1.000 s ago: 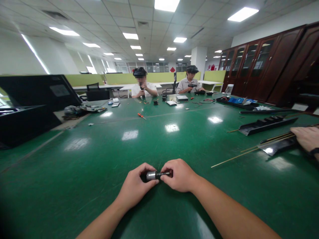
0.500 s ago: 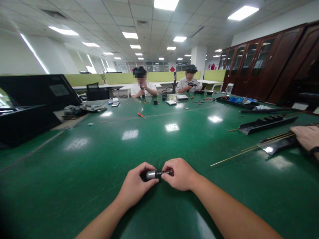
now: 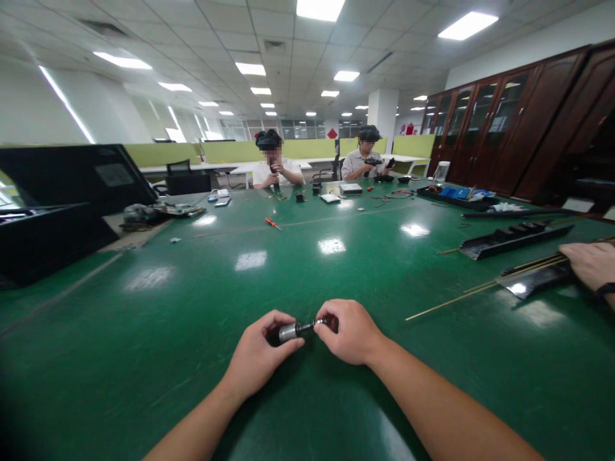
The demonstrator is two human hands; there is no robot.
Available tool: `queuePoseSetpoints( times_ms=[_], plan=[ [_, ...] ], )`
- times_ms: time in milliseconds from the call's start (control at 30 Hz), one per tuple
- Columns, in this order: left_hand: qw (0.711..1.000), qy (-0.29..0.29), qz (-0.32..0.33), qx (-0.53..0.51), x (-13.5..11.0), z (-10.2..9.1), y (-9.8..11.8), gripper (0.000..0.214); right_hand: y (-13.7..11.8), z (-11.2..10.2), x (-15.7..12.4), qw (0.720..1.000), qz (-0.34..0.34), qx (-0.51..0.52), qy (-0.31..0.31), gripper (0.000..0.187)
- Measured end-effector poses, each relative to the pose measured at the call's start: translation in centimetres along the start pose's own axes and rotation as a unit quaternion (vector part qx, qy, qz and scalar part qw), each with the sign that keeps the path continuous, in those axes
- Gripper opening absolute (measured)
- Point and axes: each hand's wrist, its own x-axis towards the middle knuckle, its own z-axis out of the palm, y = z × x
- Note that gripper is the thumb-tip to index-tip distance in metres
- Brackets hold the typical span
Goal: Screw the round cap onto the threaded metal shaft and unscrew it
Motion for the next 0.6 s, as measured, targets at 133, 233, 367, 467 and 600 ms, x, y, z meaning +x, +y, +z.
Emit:
queuePoseSetpoints(
  times_ms=[133,233,367,467,600],
  plan=[
    [0.999,-0.007,-0.001,-0.04,0.1,0.0,-0.2,0.03,0.0,-0.1,0.1,1.0,0.01,0.013,0.018,0.01],
    [0.999,-0.013,-0.006,-0.045,0.2,-0.1,-0.3,0.036,0.0,-0.1,0.1,0.999,0.013,0.021,0.024,0.013],
    [1.0,-0.017,-0.012,-0.006,0.1,-0.2,-0.1,0.035,0.2,-0.1,0.2,0.999,0.009,0.026,0.023,0.018],
    [0.999,-0.025,-0.021,-0.018,0.1,-0.4,-0.1,0.034,0.5,-0.2,0.3,0.998,0.02,0.052,0.034,0.034],
    [0.996,-0.002,-0.044,-0.08,0.3,-0.7,-0.6,0.039,1.1,-0.2,0.5,0.992,0.05,0.103,0.047,0.052]
  ],
)
